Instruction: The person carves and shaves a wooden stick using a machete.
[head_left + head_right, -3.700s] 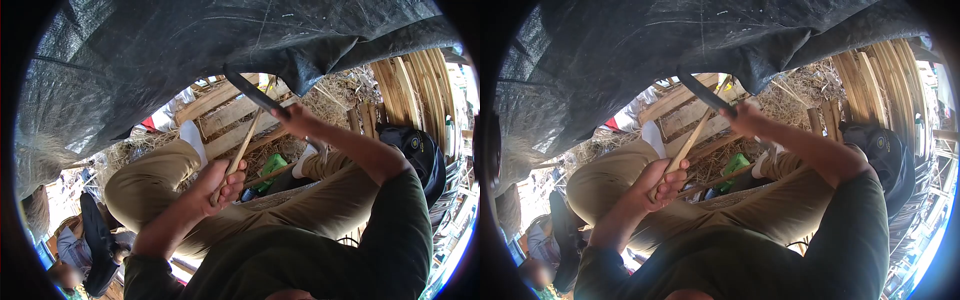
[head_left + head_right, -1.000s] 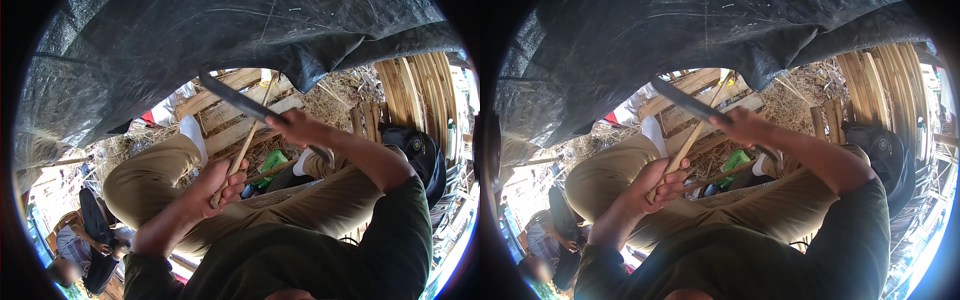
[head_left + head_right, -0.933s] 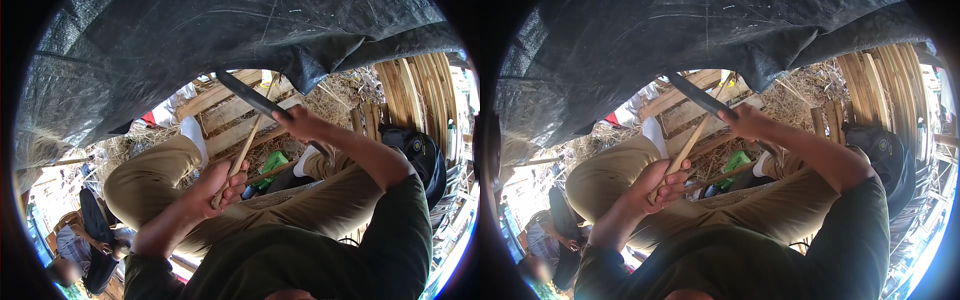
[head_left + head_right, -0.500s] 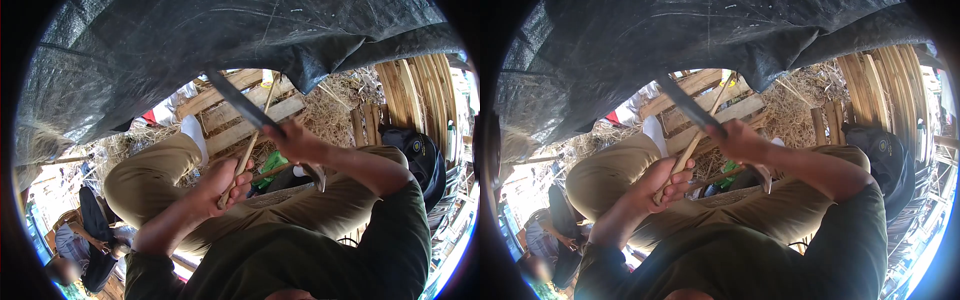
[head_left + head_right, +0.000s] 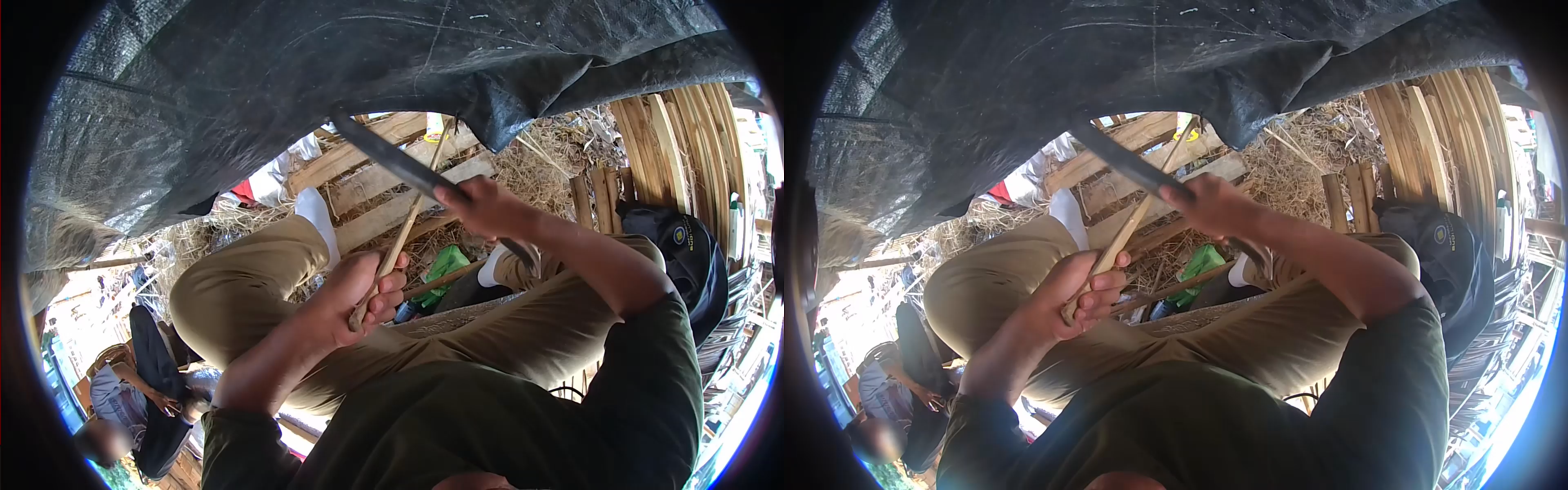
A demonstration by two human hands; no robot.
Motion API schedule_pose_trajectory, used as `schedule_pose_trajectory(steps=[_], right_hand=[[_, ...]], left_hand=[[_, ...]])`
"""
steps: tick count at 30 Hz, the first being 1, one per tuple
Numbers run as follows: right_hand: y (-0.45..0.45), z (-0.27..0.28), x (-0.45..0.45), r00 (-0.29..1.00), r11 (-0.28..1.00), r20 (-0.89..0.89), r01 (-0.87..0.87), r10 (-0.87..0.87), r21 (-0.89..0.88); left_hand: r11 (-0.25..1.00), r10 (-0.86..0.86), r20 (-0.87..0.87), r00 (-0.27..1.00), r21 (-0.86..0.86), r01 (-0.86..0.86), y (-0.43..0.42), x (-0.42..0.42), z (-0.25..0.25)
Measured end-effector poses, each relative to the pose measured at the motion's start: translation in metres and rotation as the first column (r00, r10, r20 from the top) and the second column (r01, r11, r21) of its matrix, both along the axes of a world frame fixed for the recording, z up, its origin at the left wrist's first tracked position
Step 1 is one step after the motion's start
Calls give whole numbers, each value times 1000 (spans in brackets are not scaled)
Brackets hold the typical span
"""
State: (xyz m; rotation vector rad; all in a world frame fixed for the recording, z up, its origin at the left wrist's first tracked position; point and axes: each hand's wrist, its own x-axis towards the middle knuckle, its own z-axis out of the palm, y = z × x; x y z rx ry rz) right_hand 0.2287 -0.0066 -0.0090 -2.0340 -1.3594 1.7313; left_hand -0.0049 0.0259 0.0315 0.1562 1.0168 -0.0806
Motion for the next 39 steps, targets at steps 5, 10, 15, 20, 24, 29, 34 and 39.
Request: schedule_pose_trajectory(steps=[5,10,15,20,24,29,34,39], right_hand=[[-13,2,-18,991,998,-133,26,-34,-64],[2,-5,7,1000,999,-12,12,-13,-40],[-23,-7,-17,1000,967,-5,-7,9,253],[4,-8,1,996,993,57,75,-70,-92],[-18,24,-29,992,1000,-127,-14,11,-26],[-6,-7,-5,997,996,-62,36,-42,-85],[-22,42,-26,994,999,-103,-41,42,16],[-10,11,-10,1000,999,1,21,-21,-38]], left_hand=[[1000,-18,-6,1000,-3,18,-8,4,2],[999,-23,-34,999,24,24,-5,3,0],[1000,-17,-36,999,-1,17,-8,2,3],[1000,-4,-12,1000,11,4,-5,1,-1],[999,-31,-60,998,41,34,-14,9,6],[999,-20,-46,999,42,22,-9,6,3],[1000,-16,-29,999,8,16,-11,7,0],[1000,15,15,1000,27,-15,-10,6,-10]])
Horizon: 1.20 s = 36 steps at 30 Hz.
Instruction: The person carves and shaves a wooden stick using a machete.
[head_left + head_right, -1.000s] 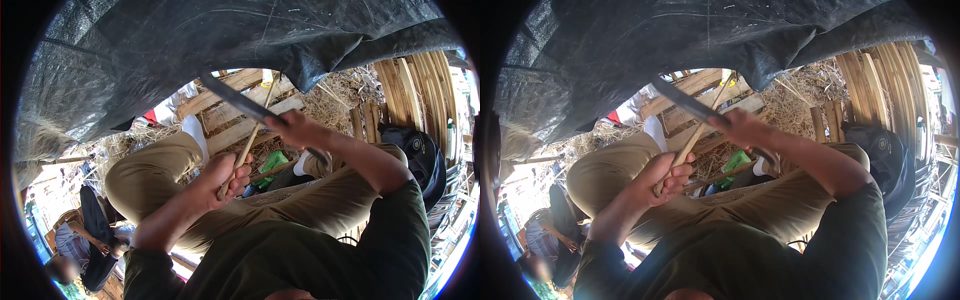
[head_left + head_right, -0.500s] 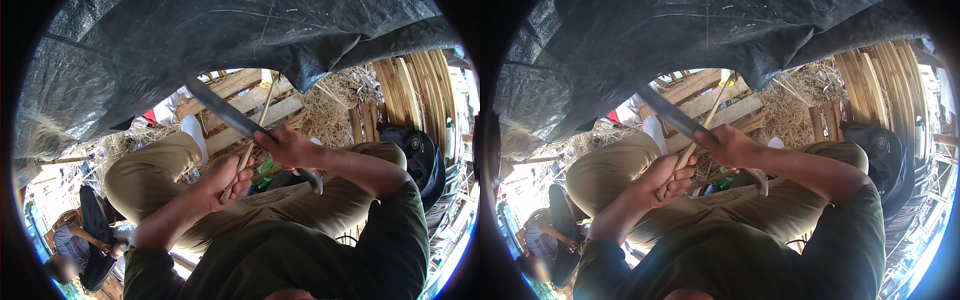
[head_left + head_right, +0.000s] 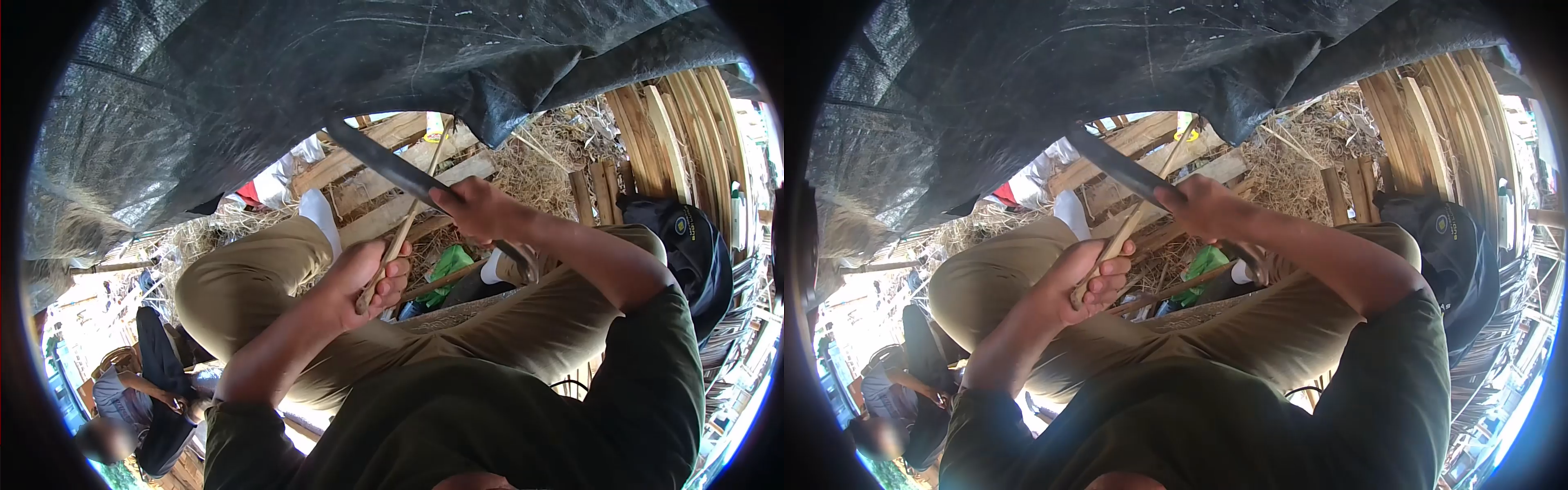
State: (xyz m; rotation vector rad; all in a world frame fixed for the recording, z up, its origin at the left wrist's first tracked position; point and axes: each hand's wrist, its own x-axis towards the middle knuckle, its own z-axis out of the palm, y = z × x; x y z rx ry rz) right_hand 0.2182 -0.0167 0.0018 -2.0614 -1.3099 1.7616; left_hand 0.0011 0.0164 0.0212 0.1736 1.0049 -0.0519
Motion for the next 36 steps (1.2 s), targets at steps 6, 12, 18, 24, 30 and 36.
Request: schedule_pose_trajectory(steps=[6,12,18,24,30,36], right_hand=[[-12,9,-4,998,997,-67,8,-3,77],[-16,3,-1,988,971,-97,-95,118,218],[-11,15,-2,989,987,-108,-89,104,132],[-8,13,-3,995,1000,-91,-26,27,17],[-8,6,-1,996,999,-91,27,-24,35],[-11,-8,5,984,995,-151,96,-91,29]], left_hand=[[997,-56,-39,998,44,58,-5,3,7],[995,-59,-57,997,75,64,-7,7,12],[994,-62,-67,996,90,68,-6,7,12],[989,-61,-97,993,125,73,-6,8,10],[977,-101,-129,987,176,123,-4,8,1],[966,-70,-194,979,233,115,-1,11,-9]])
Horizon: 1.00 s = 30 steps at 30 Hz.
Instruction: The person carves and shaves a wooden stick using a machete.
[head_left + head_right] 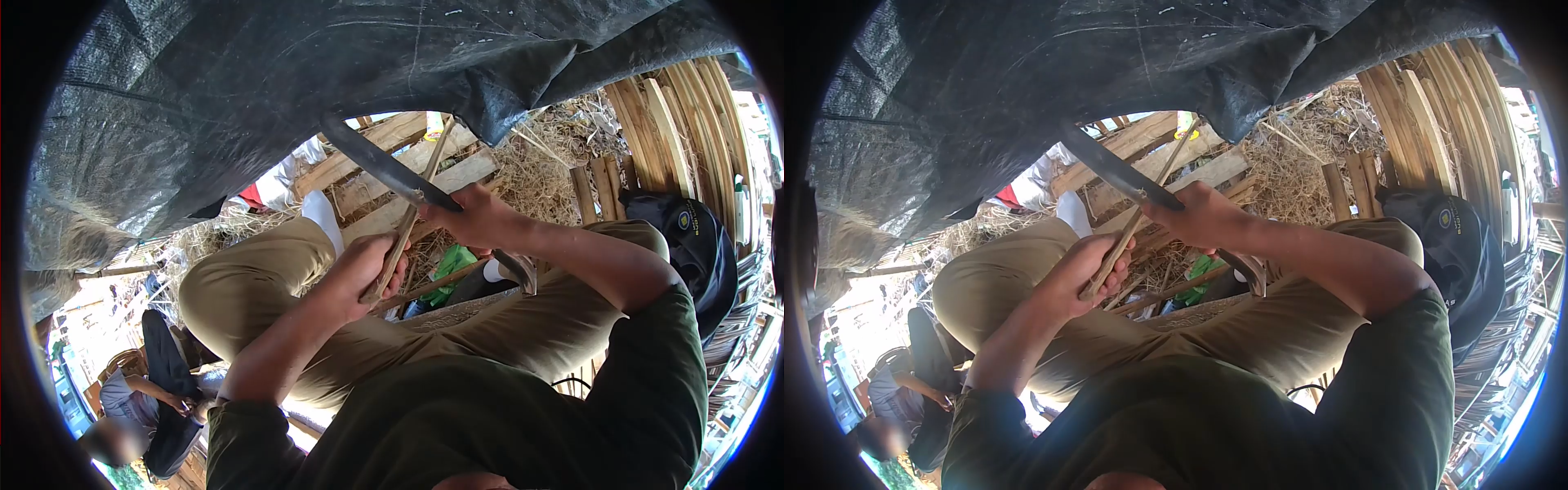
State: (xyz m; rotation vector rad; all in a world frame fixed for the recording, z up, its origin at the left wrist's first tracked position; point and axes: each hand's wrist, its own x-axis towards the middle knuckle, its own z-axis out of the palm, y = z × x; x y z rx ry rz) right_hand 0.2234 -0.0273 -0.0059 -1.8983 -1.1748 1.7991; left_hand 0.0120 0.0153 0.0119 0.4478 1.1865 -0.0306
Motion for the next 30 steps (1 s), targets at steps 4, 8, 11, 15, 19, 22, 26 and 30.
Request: schedule_pose_trajectory(steps=[4,8,11,15,19,22,26,30], right_hand=[[0,17,0,1000,1000,-4,-24,24,-18],[-5,15,0,999,999,-32,-31,30,-23],[-9,14,-1,998,999,-51,26,-28,-46],[-11,17,1,990,999,-134,34,-35,-9],[-14,16,1,989,999,-144,41,-43,-14],[-16,21,0,985,997,-153,70,-76,-43],[-18,37,-1,992,997,-106,66,-70,-39],[-22,33,0,987,993,-124,89,-98,-73]], left_hand=[[1000,13,10,1000,-21,-13,3,1,-4],[1000,-1,18,1000,-21,2,4,4,-3],[1000,3,30,1000,-16,-3,4,4,-9],[1000,-6,39,999,-1,6,5,3,-13],[999,-34,56,998,8,34,6,2,-16],[999,-27,18,999,20,26,6,4,-14],[999,-47,9,999,27,47,5,5,-15],[997,-64,27,998,34,63,5,6,-17]])
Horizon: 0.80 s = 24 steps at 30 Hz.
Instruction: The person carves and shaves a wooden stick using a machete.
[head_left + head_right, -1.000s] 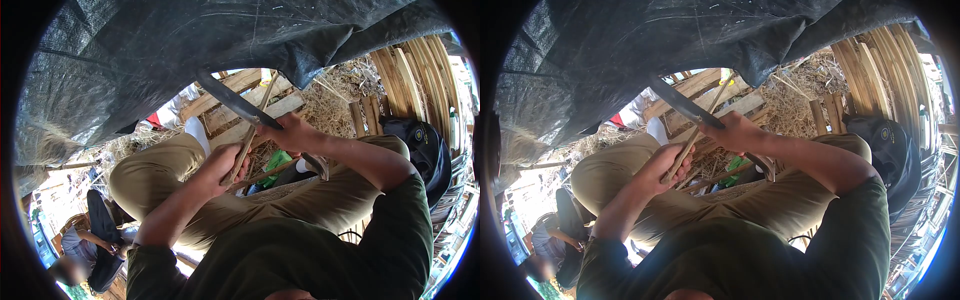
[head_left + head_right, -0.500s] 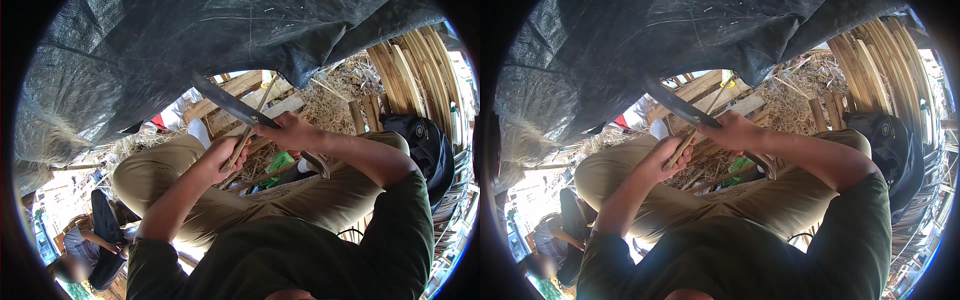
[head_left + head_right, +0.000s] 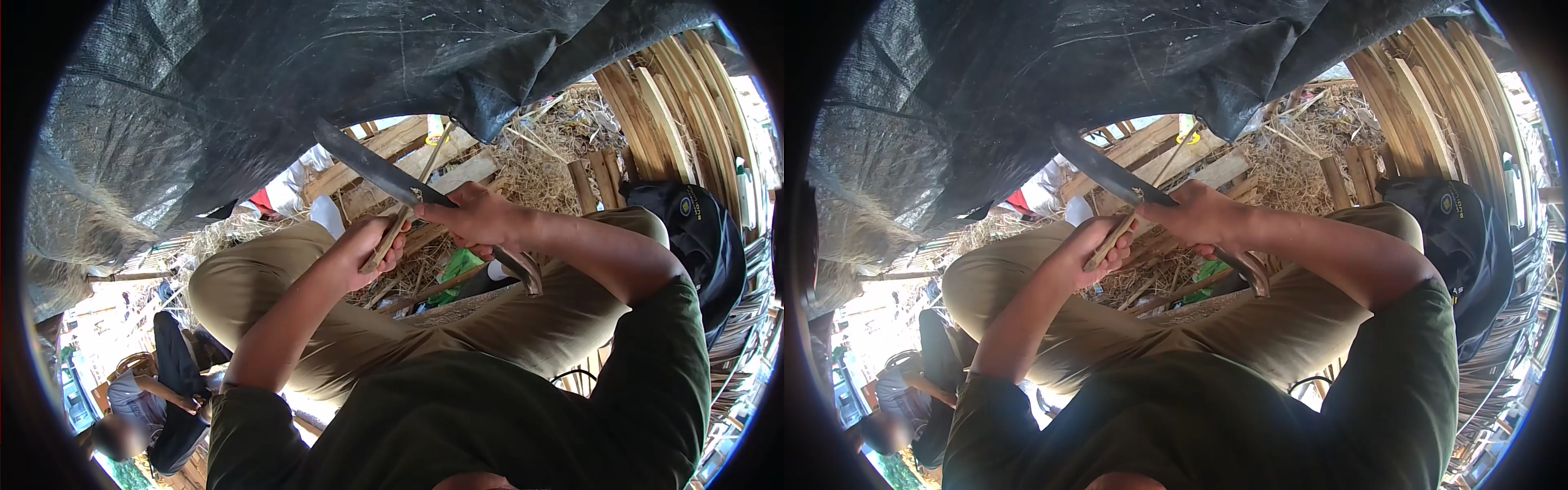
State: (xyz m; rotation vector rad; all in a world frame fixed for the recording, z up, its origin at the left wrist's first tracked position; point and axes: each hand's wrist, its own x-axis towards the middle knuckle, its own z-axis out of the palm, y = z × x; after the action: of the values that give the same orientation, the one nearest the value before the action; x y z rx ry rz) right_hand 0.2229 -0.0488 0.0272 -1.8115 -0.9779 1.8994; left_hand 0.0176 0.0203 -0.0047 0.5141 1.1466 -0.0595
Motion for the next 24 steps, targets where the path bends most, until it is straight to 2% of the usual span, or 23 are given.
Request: schedule_pose_trajectory(steps=[8,10,14,17,20,24], right_hand=[[-4,15,6,990,999,-134,-30,34,30],[-6,19,7,980,1000,-201,7,-10,-14],[-7,36,10,961,997,-275,23,-41,-69],[-10,46,12,965,999,-257,50,-48,1],[-11,48,14,965,998,-259,40,-50,-41],[-15,43,16,927,985,-352,77,-128,-156]], left_hand=[[1000,-4,76,997,-4,4,4,-5,-6],[1000,-10,85,996,8,10,5,-4,-5],[1000,-4,34,999,17,4,5,-2,-9],[999,-13,26,1000,40,12,6,0,-14],[999,-26,13,1000,39,26,9,2,-14],[998,-2,-4,1000,56,2,5,8,-14]])
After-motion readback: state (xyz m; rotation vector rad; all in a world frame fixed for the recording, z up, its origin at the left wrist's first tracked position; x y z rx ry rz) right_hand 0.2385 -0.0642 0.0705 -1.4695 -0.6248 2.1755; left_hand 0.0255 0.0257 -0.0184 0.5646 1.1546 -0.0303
